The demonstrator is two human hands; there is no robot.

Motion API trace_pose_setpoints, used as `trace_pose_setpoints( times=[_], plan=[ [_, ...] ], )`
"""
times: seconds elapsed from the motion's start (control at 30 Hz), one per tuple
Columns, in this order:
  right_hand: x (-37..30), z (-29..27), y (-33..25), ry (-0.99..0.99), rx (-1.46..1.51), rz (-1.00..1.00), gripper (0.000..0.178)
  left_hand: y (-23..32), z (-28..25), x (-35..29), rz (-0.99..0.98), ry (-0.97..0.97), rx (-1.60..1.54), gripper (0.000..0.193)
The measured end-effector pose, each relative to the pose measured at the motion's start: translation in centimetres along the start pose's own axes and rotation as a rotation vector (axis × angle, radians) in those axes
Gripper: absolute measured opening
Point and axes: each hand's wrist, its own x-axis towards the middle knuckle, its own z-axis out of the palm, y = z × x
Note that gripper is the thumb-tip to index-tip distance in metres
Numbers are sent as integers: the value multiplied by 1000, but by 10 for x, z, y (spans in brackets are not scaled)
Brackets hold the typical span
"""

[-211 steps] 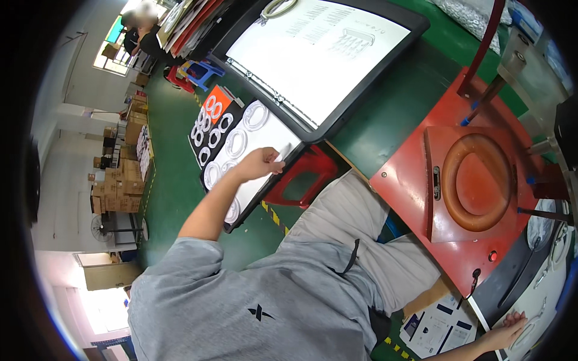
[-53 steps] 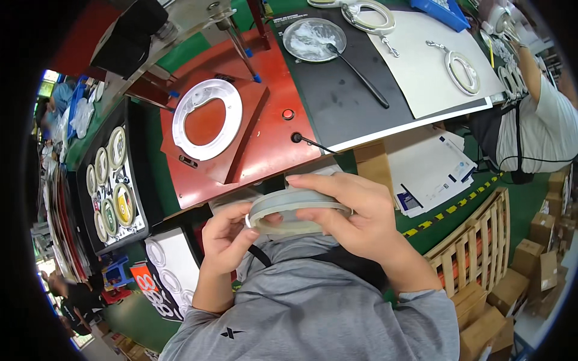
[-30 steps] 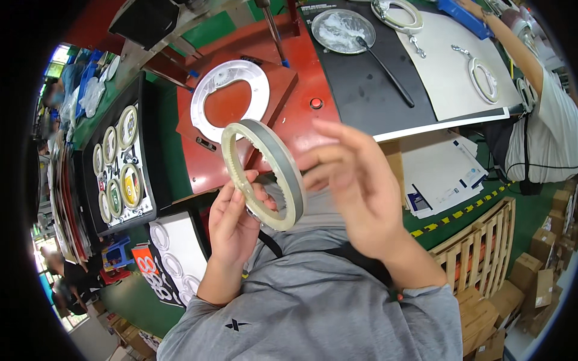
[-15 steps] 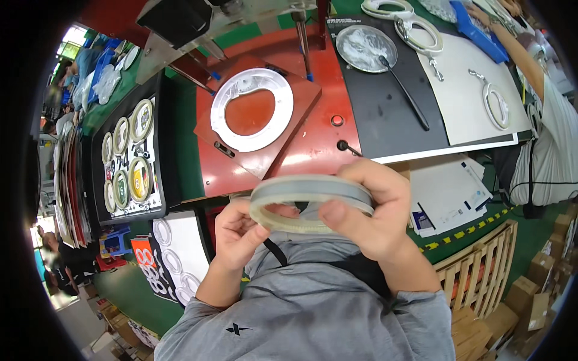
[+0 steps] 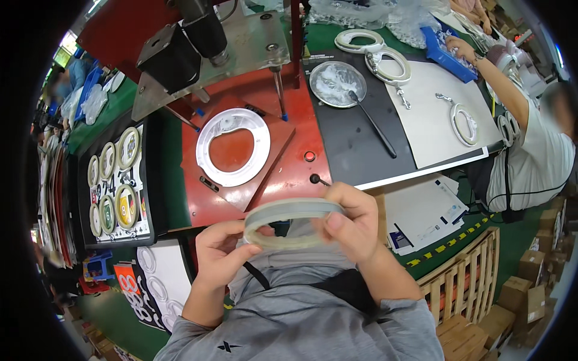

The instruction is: Assembling circular electronic components by applying adhesive paste with a brush and using a mechanical press machine.

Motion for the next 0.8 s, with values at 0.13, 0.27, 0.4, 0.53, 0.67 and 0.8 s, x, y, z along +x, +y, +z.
trace_pose_setpoints(
  times=[0.13,0.27,0.4,0.53,0.67,0.8],
  plan=[
    [49,-44,-10,253,-406,-105,30,3,-19,-6,-23,82,16,37],
    [65,-112,-9,609,-1232,-191,30,-2,-24,-5,-29,124,-20,36],
    [66,-129,7,497,-1475,-111,31,-11,-29,-7,-53,165,11,37],
    [77,-122,3,564,-1459,-62,21,-12,-30,-6,-44,178,0,36],
    [102,-120,1,612,-1300,-192,17,-13,-33,-6,-67,154,6,35],
    [136,-119,5,553,-1360,-242,16,-13,-34,-3,-56,141,-6,35]
  ],
)
